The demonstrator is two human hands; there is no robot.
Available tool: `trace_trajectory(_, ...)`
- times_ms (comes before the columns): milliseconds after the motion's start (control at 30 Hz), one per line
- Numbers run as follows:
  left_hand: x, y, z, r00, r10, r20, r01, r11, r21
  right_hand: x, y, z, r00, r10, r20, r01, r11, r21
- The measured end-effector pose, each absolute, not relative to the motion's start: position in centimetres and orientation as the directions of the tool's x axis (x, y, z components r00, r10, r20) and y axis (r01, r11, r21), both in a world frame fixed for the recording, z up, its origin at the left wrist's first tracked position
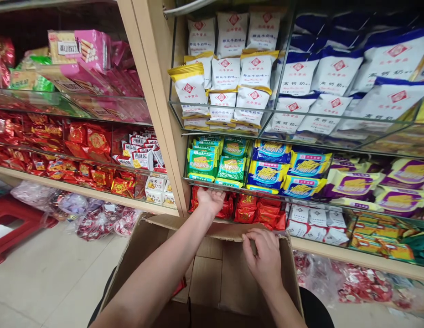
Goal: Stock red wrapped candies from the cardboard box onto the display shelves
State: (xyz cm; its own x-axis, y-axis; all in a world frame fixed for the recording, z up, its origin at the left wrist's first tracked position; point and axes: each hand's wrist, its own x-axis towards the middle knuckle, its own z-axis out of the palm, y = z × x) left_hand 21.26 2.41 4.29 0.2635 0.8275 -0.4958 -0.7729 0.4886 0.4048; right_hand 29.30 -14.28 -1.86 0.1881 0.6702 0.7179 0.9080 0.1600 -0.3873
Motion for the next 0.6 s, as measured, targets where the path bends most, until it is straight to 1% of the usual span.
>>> trace_trajectory(67, 19.1, -0.3, 5.4, 0.311, 0.805, -0.505, -0.701, 0.553, 0.45, 29.3, -14.3, -1.9, 0.191, 0.675, 0.713, 0.904, 0.162, -0.396)
trace_trajectory(133, 16.1, -3.7, 6.0, 0.417, 0.794, -0.442, -0.62, 0.604, 0.5, 29.3, -14.2, -2.0, 0.196, 0.676, 0.711, 0.902, 0.161, -0.401)
trace_trajectory(167, 14.4, -5.4, 5.8, 0.592, 0.741, -0.318, -0.463, 0.635, 0.618, 29.3, -14.2, -2.0, 0.198, 0.674, 0.712, 0.902, 0.159, -0.401)
trace_trajectory(200, 12.6, -6.8, 5.3, 0.746, 0.611, -0.264, -0.248, 0.624, 0.741, 29.3, -14.1, -2.0, 0.199, 0.671, 0.714, 0.903, 0.157, -0.4)
trace_trajectory(233, 10.9, -7.9, 4.4, 0.849, 0.435, -0.3, 0.028, 0.53, 0.848, 29.3, -14.1, -2.1, 0.202, 0.668, 0.716, 0.904, 0.155, -0.399)
trace_trajectory(267, 9.3, -8.6, 3.0, 0.87, 0.31, -0.384, 0.281, 0.328, 0.902, 29.2, -14.0, -2.1, 0.204, 0.665, 0.719, 0.904, 0.154, -0.399)
trace_trajectory(300, 7.9, -9.0, 1.2, 0.826, 0.35, -0.441, 0.454, 0.051, 0.89, 29.2, -14.0, -2.1, 0.205, 0.66, 0.723, 0.904, 0.155, -0.398)
trace_trajectory(333, 6.7, -9.0, -0.8, 0.767, 0.454, -0.454, 0.581, -0.189, 0.792, 29.2, -13.9, -2.2, 0.206, 0.654, 0.728, 0.905, 0.156, -0.396)
trace_trajectory(367, 5.9, -8.9, -3.0, 0.711, 0.525, -0.468, 0.679, -0.339, 0.652, 29.2, -13.9, -2.2, 0.206, 0.647, 0.734, 0.906, 0.158, -0.394)
trace_trajectory(400, 5.3, -8.6, -5.1, 0.634, 0.585, -0.506, 0.771, -0.429, 0.471, 29.2, -13.9, -2.3, 0.204, 0.641, 0.74, 0.908, 0.159, -0.388)
trace_trajectory(433, 5.0, -8.3, -7.1, 0.522, 0.661, -0.539, 0.851, -0.453, 0.268, 29.2, -13.9, -2.3, 0.2, 0.635, 0.746, 0.911, 0.159, -0.38)
trace_trajectory(467, 4.8, -8.1, -8.8, 0.446, 0.719, -0.533, 0.884, -0.448, 0.135, 29.2, -13.9, -2.4, 0.196, 0.629, 0.752, 0.915, 0.158, -0.371)
trace_trajectory(533, 4.6, -7.7, -11.0, 0.401, 0.755, -0.519, 0.9, -0.429, 0.073, 29.2, -14.0, -2.5, 0.184, 0.622, 0.762, 0.924, 0.155, -0.349)
trace_trajectory(600, 4.4, -7.7, -11.7, 0.415, 0.765, -0.492, 0.9, -0.424, 0.101, 29.2, -14.1, -2.7, 0.169, 0.615, 0.77, 0.931, 0.157, -0.33)
